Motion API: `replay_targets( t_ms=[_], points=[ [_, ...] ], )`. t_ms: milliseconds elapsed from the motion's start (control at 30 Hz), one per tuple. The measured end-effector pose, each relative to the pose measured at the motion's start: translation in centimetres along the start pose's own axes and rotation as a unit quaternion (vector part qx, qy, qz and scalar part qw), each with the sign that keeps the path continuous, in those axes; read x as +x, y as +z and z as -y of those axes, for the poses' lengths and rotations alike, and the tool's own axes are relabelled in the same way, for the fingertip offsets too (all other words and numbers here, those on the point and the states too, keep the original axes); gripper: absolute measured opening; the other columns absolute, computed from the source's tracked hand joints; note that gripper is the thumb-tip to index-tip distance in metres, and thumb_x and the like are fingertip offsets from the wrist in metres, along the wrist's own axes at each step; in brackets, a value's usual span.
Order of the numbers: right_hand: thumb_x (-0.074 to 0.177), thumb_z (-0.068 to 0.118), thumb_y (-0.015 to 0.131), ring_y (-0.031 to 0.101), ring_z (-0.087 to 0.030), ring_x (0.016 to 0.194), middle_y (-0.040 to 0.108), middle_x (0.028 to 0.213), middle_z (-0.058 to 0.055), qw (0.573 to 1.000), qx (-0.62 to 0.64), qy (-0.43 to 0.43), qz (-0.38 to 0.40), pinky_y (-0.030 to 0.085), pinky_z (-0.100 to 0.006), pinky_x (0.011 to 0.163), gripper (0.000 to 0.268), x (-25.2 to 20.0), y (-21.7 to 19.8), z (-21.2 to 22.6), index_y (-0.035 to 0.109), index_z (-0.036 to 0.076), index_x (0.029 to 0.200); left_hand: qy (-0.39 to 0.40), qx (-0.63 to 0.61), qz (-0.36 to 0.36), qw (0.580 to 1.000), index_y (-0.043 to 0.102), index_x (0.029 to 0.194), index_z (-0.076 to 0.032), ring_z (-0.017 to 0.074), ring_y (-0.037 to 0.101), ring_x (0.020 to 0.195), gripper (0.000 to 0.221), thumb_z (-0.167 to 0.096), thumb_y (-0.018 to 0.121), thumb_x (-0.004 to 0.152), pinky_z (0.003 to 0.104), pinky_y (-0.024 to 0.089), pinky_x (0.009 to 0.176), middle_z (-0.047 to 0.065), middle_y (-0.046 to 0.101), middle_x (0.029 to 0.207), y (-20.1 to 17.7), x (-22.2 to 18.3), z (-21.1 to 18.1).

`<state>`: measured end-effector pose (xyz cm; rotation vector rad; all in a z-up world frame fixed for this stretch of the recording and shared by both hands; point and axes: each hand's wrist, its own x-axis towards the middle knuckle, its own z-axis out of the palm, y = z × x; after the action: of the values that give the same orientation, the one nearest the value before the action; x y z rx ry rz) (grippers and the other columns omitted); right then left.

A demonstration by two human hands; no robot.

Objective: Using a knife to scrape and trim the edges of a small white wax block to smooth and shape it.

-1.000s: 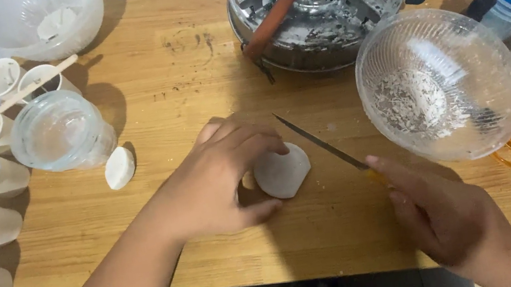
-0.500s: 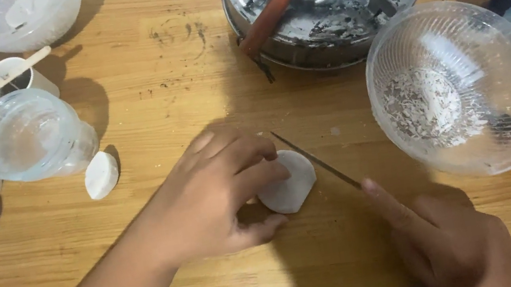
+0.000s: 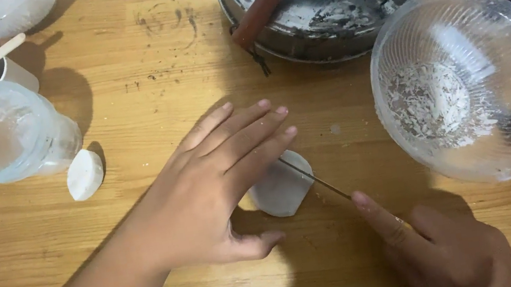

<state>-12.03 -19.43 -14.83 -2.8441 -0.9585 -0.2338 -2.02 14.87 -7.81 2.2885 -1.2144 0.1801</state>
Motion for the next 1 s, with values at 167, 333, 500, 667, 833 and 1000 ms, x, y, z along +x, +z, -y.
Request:
replay_targets(
  t_ms=[167, 333, 500, 667, 833, 1000],
  points=[
    [0.079, 0.021, 0.066, 0.037, -0.026, 0.046, 0.028, 0.057, 0.001, 0.998, -0.023, 0.049, 0.032, 0.030, -0.046, 0.043, 0.082, 0.0, -0.2, 0.3, 0.040, 0.036, 0.156, -0.011, -0.003, 0.019, 1.000, 0.043, 0.152, -0.004, 0.0372, 0.041, 0.151, 0.102, -0.053, 0.084, 0.072, 0.055, 0.027, 0.125, 0.019, 0.045, 0.160, 0.2, 0.1, 0.2],
    [0.083, 0.016, 0.064, 0.036, -0.025, 0.046, 0.029, 0.058, 0.001, 0.998, -0.025, 0.060, 0.002, 0.030, -0.046, 0.041, 0.074, 0.9, -1.1, 1.5, 0.046, 0.031, 0.153, -0.009, -0.009, 0.023, 1.000, 0.043, 0.151, -0.002, 0.0380, 0.041, 0.150, 0.102, -0.053, 0.083, 0.073, 0.055, 0.027, 0.125, 0.021, 0.046, 0.158, 0.4, 0.0, 0.4],
    [0.077, 0.026, 0.064, 0.043, -0.022, 0.048, 0.037, 0.056, 0.004, 0.982, -0.073, 0.148, 0.092, 0.036, -0.042, 0.038, 0.085, 0.5, -1.6, 2.6, 0.039, 0.049, 0.155, -0.003, -0.026, 0.009, 1.000, 0.049, 0.146, 0.002, 0.0416, 0.046, 0.146, 0.090, -0.045, 0.083, 0.078, 0.056, 0.032, 0.123, 0.026, 0.050, 0.152, 0.4, 0.2, 0.6],
    [0.080, 0.011, 0.063, 0.041, -0.022, 0.046, 0.040, 0.053, 0.002, 0.995, 0.006, 0.098, 0.012, 0.034, -0.041, 0.039, 0.074, 1.5, -2.4, 2.5, 0.050, 0.029, 0.151, 0.011, -0.048, -0.012, 0.999, 0.054, 0.142, -0.002, 0.0392, 0.058, 0.133, 0.073, -0.035, 0.079, 0.082, 0.053, 0.040, 0.116, 0.020, 0.061, 0.142, 0.0, 0.5, 0.8],
    [0.082, 0.049, 0.057, 0.066, -0.019, 0.083, 0.069, 0.083, 0.004, 0.879, -0.027, 0.258, 0.401, 0.056, -0.045, 0.068, 0.102, -0.3, -0.4, -0.9, -0.002, 0.056, 0.165, -0.032, -0.111, 0.002, 0.993, 0.033, 0.156, -0.010, 0.0485, 0.048, 0.148, 0.103, -0.032, 0.089, 0.073, 0.063, 0.041, 0.116, 0.031, 0.037, 0.163, -0.5, 0.2, 0.8],
    [0.084, 0.044, 0.052, 0.063, -0.028, 0.100, 0.072, 0.096, 0.000, 0.881, 0.000, 0.327, 0.342, 0.057, -0.051, 0.080, 0.101, 0.0, -0.8, -0.4, -0.003, 0.048, 0.168, -0.034, -0.130, 0.019, 0.991, 0.026, 0.155, 0.006, 0.0328, 0.062, 0.114, 0.104, -0.022, 0.079, 0.069, 0.048, 0.036, 0.117, 0.017, 0.068, 0.133, -0.6, 0.3, 0.3]
  ],
)
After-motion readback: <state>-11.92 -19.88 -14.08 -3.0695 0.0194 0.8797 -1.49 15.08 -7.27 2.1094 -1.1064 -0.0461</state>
